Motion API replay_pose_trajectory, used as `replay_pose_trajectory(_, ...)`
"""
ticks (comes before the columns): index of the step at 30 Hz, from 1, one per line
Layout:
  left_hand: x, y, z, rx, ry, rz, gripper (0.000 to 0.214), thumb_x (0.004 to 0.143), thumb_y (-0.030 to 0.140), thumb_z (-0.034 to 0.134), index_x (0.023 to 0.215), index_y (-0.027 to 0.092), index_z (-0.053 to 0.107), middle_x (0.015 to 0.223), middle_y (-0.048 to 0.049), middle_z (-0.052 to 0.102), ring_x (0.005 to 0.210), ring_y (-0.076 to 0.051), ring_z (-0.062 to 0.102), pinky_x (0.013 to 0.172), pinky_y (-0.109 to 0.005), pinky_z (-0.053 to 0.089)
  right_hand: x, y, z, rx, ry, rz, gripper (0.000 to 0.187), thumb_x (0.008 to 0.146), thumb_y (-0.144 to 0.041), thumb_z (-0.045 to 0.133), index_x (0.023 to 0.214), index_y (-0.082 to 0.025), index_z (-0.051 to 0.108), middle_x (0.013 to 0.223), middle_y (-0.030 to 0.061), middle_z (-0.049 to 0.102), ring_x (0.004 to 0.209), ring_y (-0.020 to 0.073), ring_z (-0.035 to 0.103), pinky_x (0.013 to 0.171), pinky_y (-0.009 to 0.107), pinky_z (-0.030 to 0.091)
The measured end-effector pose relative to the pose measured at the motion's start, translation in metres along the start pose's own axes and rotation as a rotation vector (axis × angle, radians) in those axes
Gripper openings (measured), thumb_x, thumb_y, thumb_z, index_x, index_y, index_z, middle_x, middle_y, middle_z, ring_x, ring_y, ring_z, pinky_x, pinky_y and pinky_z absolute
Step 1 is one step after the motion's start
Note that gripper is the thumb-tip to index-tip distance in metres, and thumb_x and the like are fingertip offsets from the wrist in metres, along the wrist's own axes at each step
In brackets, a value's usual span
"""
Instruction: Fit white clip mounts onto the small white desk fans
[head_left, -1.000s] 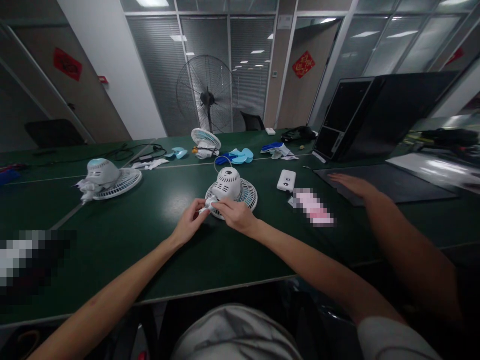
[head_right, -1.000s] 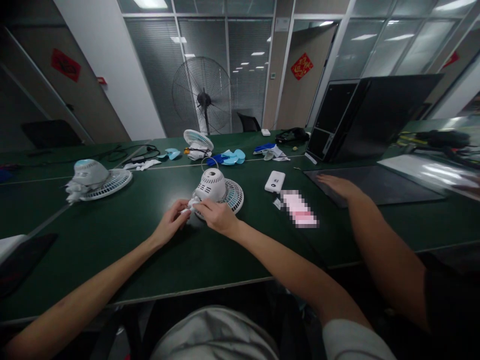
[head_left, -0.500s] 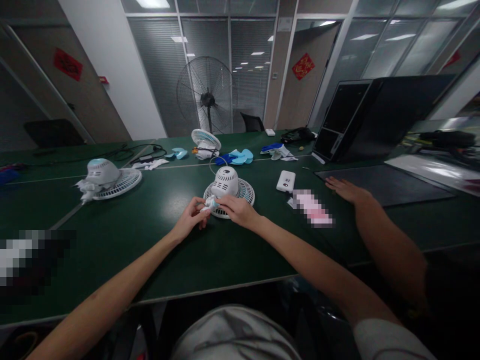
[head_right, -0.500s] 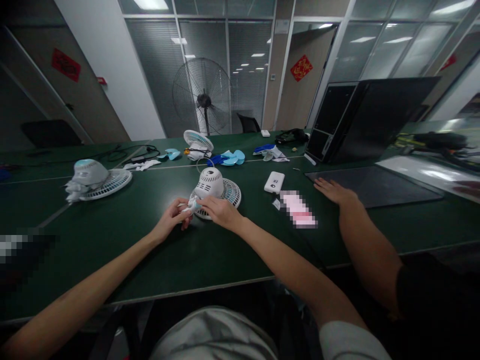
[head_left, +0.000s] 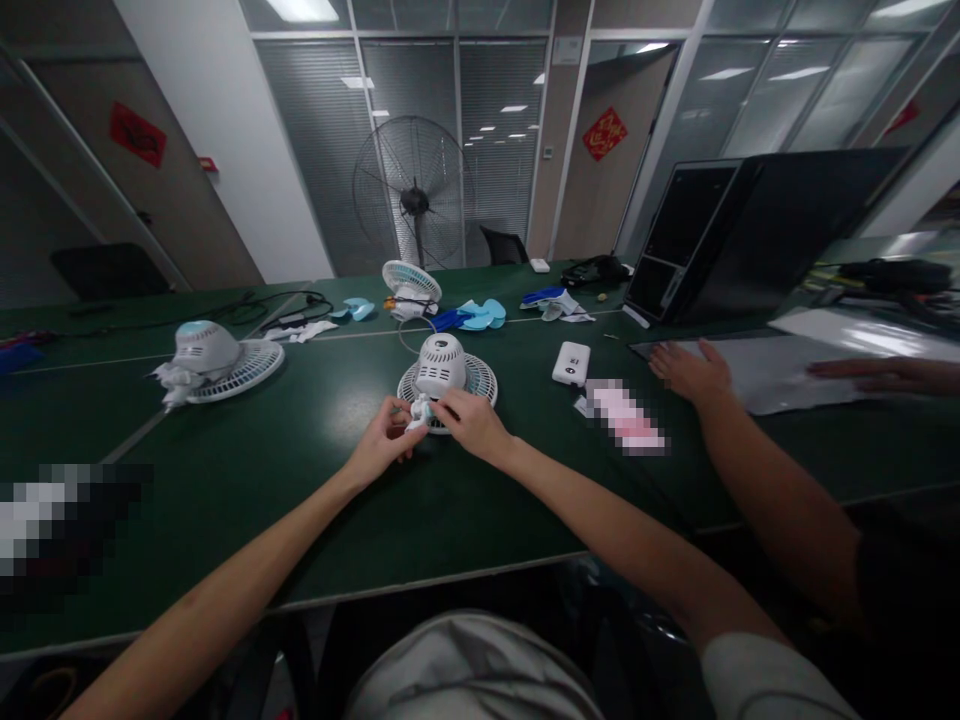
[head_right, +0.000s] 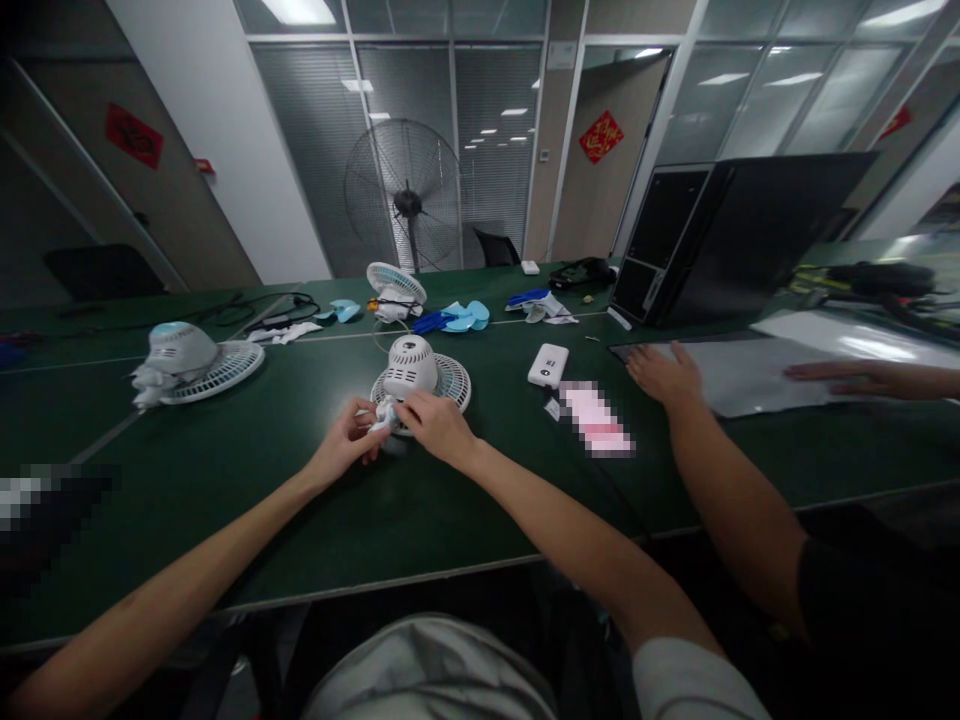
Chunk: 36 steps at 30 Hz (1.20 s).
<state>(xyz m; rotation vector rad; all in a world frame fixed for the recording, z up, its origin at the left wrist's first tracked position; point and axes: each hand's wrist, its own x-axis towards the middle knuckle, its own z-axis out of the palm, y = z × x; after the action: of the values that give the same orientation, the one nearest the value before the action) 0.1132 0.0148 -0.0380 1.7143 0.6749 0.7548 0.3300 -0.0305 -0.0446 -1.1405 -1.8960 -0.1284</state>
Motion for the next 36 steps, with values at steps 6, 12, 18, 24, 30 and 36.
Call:
replay_pose_trajectory(6, 0.002, 0.001, -0.002, 0.006, 0.029, 0.009, 0.043, 0.087, 0.044, 0.075, 0.11, 0.022, 0.046, 0.085, 0.0047, 0.058, 0.057, -0.009, 0.059, 0.045, -0.018, 0.044, -0.001, 0.003, -0.014, 0.101, -0.092, -0.127, 0.025, 0.103, -0.027, 0.06, 0.127, -0.02, 0.06, 0.113, 0.009, 0.07, 0.094, 0.0196, 0.07, 0.081, 0.033, 0.061)
replay_pose_trajectory(12, 0.003, -0.002, -0.003, 0.03, 0.004, 0.005, 0.042, 0.087, 0.043, 0.075, 0.109, 0.022, 0.045, 0.088, 0.0029, 0.061, 0.057, -0.009, 0.06, 0.045, -0.017, 0.043, -0.001, 0.005, -0.005, 0.026, -0.045, -0.032, 0.019, 0.105, -0.032, 0.058, 0.1, -0.017, 0.067, 0.092, 0.0059, 0.071, 0.084, 0.0183, 0.069, 0.08, 0.033, 0.058)
replay_pose_trajectory(18, 0.005, -0.006, -0.003, 0.049, 0.0, 0.021, 0.043, 0.089, 0.045, 0.074, 0.109, 0.023, 0.042, 0.091, 0.0025, 0.06, 0.058, -0.009, 0.059, 0.043, -0.016, 0.043, -0.002, 0.005, -0.011, -0.032, -0.094, -0.075, 0.02, 0.106, -0.031, 0.056, 0.117, -0.017, 0.064, 0.107, 0.0093, 0.071, 0.087, 0.0192, 0.069, 0.077, 0.032, 0.059)
replay_pose_trajectory(24, 0.005, -0.004, -0.004, 0.044, 0.001, 0.015, 0.045, 0.089, 0.044, 0.073, 0.111, 0.023, 0.041, 0.092, 0.0017, 0.061, 0.058, -0.009, 0.06, 0.045, -0.017, 0.045, 0.0, 0.01, -0.018, -0.027, -0.123, -0.164, 0.024, 0.108, -0.028, 0.052, 0.13, -0.022, 0.06, 0.117, 0.0089, 0.069, 0.104, 0.0211, 0.069, 0.087, 0.035, 0.061)
replay_pose_trajectory(30, 0.003, -0.002, -0.003, 0.082, -0.02, 0.02, 0.042, 0.089, 0.043, 0.074, 0.109, 0.022, 0.042, 0.097, -0.0002, 0.063, 0.061, -0.009, 0.06, 0.046, -0.017, 0.044, 0.0, 0.0, -0.013, -0.102, -0.083, -0.09, 0.022, 0.108, -0.033, 0.053, 0.106, -0.018, 0.068, 0.102, 0.0076, 0.068, 0.088, 0.0187, 0.069, 0.076, 0.03, 0.06)
replay_pose_trajectory(36, 0.005, -0.005, -0.005, 0.063, 0.005, 0.034, 0.044, 0.089, 0.042, 0.074, 0.11, 0.022, 0.042, 0.094, 0.0006, 0.06, 0.06, -0.01, 0.06, 0.044, -0.016, 0.044, -0.001, 0.004, -0.018, -0.095, -0.136, -0.178, 0.03, 0.106, -0.024, 0.053, 0.135, -0.021, 0.06, 0.124, 0.0104, 0.065, 0.096, 0.0192, 0.069, 0.076, 0.03, 0.061)
